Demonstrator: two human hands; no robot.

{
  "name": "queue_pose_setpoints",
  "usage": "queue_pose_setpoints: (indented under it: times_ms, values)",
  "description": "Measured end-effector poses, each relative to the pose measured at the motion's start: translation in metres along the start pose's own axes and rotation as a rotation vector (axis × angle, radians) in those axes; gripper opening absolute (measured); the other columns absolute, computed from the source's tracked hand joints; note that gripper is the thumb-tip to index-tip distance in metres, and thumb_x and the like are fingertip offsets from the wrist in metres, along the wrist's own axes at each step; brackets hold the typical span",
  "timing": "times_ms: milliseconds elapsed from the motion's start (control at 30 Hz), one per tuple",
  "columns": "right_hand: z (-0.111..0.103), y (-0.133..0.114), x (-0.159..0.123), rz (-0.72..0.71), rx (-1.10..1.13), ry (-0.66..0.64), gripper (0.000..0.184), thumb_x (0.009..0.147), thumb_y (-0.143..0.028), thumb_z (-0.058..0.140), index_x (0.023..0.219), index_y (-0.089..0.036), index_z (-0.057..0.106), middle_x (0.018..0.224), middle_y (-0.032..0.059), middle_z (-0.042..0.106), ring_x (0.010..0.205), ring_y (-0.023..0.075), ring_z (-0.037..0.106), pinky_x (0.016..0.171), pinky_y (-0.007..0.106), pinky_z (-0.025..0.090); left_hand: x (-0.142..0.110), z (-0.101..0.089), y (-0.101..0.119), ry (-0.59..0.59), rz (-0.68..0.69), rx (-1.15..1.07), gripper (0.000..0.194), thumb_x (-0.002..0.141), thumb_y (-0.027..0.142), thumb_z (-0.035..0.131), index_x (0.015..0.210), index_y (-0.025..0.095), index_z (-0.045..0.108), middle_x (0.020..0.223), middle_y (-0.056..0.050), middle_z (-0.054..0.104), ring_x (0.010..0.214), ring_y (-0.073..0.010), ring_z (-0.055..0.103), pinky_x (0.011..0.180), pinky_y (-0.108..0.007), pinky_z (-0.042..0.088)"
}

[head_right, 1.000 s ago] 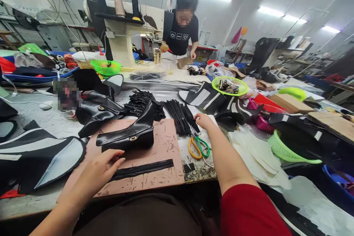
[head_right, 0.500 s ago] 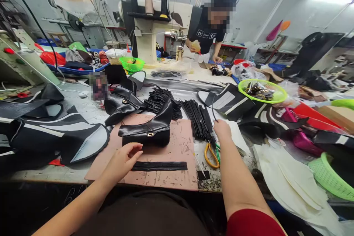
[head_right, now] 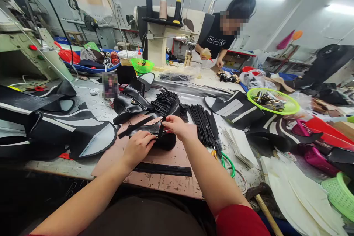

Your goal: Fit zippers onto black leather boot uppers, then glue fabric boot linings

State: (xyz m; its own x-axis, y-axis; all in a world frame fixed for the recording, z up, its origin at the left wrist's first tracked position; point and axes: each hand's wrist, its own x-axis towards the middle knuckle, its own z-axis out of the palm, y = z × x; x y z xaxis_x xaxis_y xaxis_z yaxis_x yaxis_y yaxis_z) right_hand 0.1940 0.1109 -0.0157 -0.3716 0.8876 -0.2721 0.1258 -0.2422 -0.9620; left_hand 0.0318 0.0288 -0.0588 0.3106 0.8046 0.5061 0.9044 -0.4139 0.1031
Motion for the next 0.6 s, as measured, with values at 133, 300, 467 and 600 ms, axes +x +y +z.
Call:
queue_pose_setpoints:
  times_ms: [133,300,467,600]
  values:
    - [0.006,0.002,0.009,0.001,-0.055,0.026,0.015,0.061,-0.019,0.067,0.067,-0.018,0.053,0.061,-0.0028,0.059,0.055,0.0089,0.055,0.047,0.018,0.040,0.002,0.001,-0.003,0.001,0.039,0.016,0.023,0.087,0.019,0.042,0.075,0.019,0.062,0.073,-0.004,0.059,0.070,-0.0162,0.053,0.065,-0.030,0.043]
    - [0.007,-0.001,0.016,-0.034,-0.102,0.035,0.015,0.061,-0.018,0.068,0.068,-0.018,0.055,0.062,-0.0028,0.060,0.054,0.0089,0.052,0.046,0.019,0.040,0.007,0.003,-0.009,0.016,0.135,0.024,0.028,0.088,0.020,0.041,0.070,0.017,0.061,0.070,-0.004,0.059,0.066,-0.0171,0.049,0.060,-0.031,0.040]
    - [0.013,-0.006,0.020,-0.052,-0.134,0.015,0.015,0.061,-0.018,0.068,0.068,-0.018,0.055,0.059,-0.0032,0.059,0.056,0.0104,0.053,0.049,0.021,0.042,0.008,0.003,-0.012,0.043,0.184,0.030,0.028,0.089,0.020,0.040,0.070,0.016,0.061,0.068,-0.004,0.058,0.063,-0.0166,0.047,0.058,-0.030,0.038]
    - [0.016,-0.005,0.023,-0.078,-0.150,-0.007,0.011,0.063,-0.016,0.063,0.069,-0.018,0.055,0.059,-0.0035,0.058,0.058,0.0102,0.054,0.052,0.021,0.042,0.008,0.002,-0.012,0.064,0.185,0.024,0.028,0.089,0.021,0.040,0.073,0.016,0.061,0.070,-0.004,0.058,0.065,-0.0166,0.047,0.059,-0.030,0.038]
